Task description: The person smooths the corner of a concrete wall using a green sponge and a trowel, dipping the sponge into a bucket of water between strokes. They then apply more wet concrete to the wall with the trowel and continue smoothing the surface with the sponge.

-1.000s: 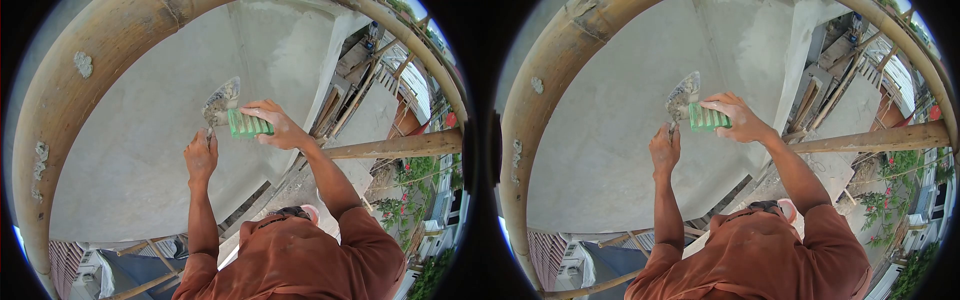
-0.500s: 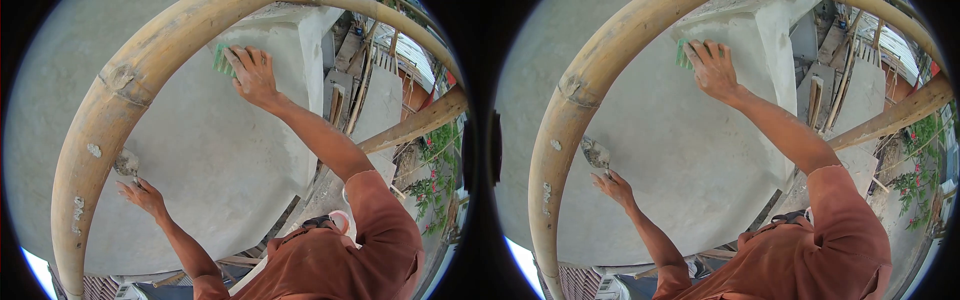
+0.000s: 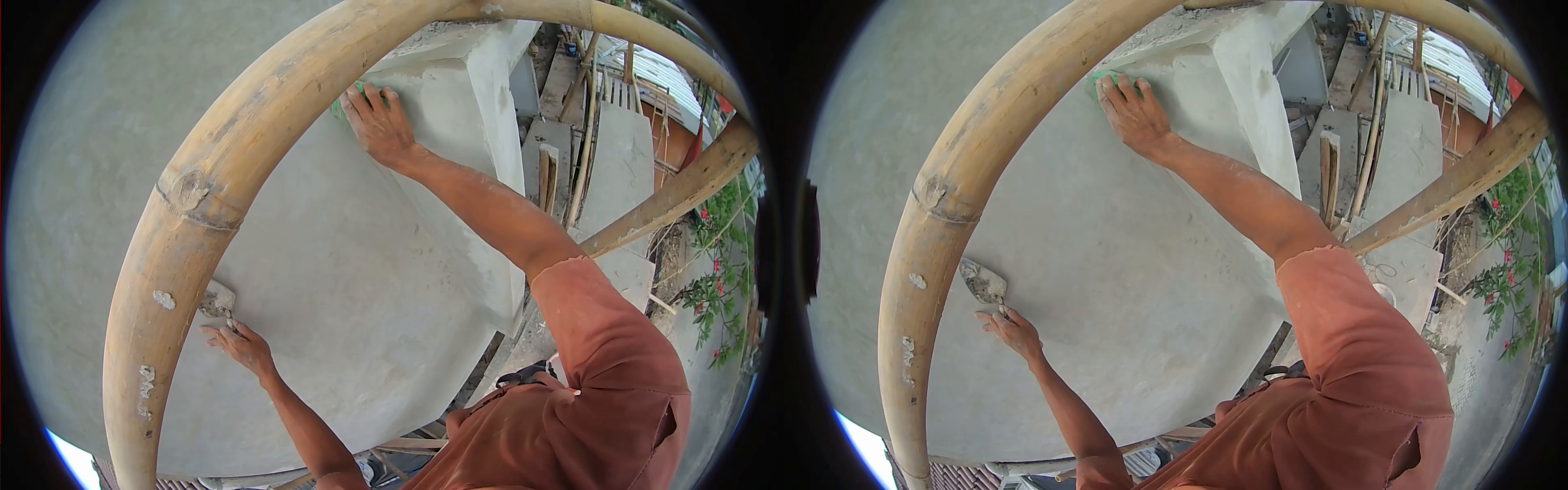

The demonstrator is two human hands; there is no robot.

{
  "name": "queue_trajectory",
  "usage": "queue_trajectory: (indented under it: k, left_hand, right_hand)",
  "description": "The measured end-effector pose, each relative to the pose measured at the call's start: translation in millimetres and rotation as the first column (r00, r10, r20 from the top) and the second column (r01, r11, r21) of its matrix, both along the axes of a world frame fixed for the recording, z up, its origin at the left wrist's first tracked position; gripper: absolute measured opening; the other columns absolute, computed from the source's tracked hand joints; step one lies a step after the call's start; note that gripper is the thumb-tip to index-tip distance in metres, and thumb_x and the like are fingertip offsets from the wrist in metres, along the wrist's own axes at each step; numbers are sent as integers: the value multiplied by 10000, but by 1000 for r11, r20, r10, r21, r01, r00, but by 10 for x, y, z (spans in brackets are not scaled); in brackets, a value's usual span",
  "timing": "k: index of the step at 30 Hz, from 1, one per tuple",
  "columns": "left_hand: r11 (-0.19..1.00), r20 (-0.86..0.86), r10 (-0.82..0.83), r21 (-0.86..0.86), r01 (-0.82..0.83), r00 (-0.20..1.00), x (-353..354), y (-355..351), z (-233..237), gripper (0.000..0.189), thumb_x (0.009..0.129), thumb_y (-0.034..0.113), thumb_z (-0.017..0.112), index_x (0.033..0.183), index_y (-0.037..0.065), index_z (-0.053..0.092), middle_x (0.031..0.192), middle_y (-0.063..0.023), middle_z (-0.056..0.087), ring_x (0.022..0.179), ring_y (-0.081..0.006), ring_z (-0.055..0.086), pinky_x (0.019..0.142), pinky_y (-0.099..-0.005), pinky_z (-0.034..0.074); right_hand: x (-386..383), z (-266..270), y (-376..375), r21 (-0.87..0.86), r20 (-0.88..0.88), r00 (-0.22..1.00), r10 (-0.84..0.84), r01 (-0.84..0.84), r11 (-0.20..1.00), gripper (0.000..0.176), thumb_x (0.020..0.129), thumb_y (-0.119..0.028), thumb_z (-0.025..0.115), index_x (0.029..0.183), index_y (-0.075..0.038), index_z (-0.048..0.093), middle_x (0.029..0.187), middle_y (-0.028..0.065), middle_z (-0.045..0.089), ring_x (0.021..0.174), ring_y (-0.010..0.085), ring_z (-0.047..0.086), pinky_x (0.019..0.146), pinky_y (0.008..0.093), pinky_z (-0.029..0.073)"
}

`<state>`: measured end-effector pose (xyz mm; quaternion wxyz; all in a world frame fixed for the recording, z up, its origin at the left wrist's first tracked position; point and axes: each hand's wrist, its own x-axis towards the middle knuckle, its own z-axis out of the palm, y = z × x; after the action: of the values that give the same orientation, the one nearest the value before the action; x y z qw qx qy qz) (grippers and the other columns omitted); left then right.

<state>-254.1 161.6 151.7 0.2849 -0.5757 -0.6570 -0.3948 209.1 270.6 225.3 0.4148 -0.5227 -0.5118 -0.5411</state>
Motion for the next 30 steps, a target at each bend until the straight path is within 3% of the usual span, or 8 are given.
queue_trajectory:
  k: [2, 4, 8, 9, 13, 16, 24, 30]
  left_hand:
    - [1000, -20, 13, -10, -14, 1000, 0, 5, 3, 397, 1061, 227, 425, 1245, -119, 492, 1634, -262, 135, 1422, -613, 162, 1124, -619, 300]
    - [999, -9, -29, 31, 29, 1000, 6, 16, -5, 317, 1046, 189, 462, 1108, -119, 505, 1620, -298, 129, 1399, -655, 136, 1039, -736, 309]
    - [999, -14, -40, 36, 40, 999, 13, -38, 21, 318, 1048, 184, 458, 1127, -120, 503, 1621, -292, 134, 1406, -645, 131, 1041, -735, 311]
    - [999, -1, -37, -2, 37, 999, 12, -69, 42, 359, 1055, 196, 444, 1208, -126, 486, 1631, -272, 129, 1422, -621, 136, 1089, -680, 291]
    - [998, 1, -17, -55, 17, 1000, -29, -58, 25, 425, 1064, 207, 426, 1309, -139, 459, 1642, -248, 119, 1443, -591, 132, 1151, -611, 258]
    - [999, -35, -42, 22, 43, 998, -49, -11, -13, 323, 1051, 182, 455, 1163, -117, 500, 1632, -264, 132, 1425, -619, 115, 1067, -725, 295]
    - [999, -28, -52, 1, 53, 998, -42, -42, 5, 339, 1052, 186, 454, 1183, -123, 493, 1629, -281, 117, 1421, -624, 116, 1077, -711, 292]
    - [999, -55, -44, 3, 44, 998, -33, -24, -24, 339, 1053, 177, 445, 1187, -131, 488, 1628, -282, 114, 1413, -635, 111, 1082, -710, 280]
  right_hand:
    - [-16, -15, 23, -24, -14, 1000, -1, 0, 1000, 467, 879, -161, 567, 1318, -2, 585, 1269, 94, 539, 1176, 254, 487, 980, 412, 387]
    - [-47, -59, 57, -51, -28, 1000, -1, 0, 999, 474, 879, -157, 566, 1322, 9, 577, 1259, 100, 541, 1176, 260, 485, 984, 419, 382]
    - [-156, -129, 43, -121, -191, 966, 174, -199, 973, 479, 856, -109, 565, 1314, 32, 570, 1280, 127, 541, 1171, 286, 482, 965, 442, 378]
    - [-168, -116, 23, -119, -227, 953, 202, -233, 965, 483, 867, -116, 555, 1320, 48, 561, 1260, 130, 540, 1174, 296, 484, 968, 443, 382]
    - [-135, -22, 49, 13, -170, 970, 175, -175, 984, 485, 862, -110, 549, 1319, 54, 561, 1278, 144, 539, 1170, 303, 487, 963, 452, 383]
    - [-115, 22, 123, -3, -163, 976, 142, -144, 990, 494, 860, -118, 553, 1320, 61, 556, 1293, 154, 536, 1169, 307, 489, 959, 460, 385]
    - [-240, -7, 160, -117, -306, 914, 266, -314, 942, 480, 870, -130, 556, 1311, 59, 564, 1270, 159, 549, 1169, 309, 491, 970, 462, 370]
    - [-168, 25, 252, -20, -183, 969, 164, -170, 985, 471, 874, -117, 552, 1312, 54, 567, 1271, 159, 544, 1160, 314, 494, 990, 473, 366]
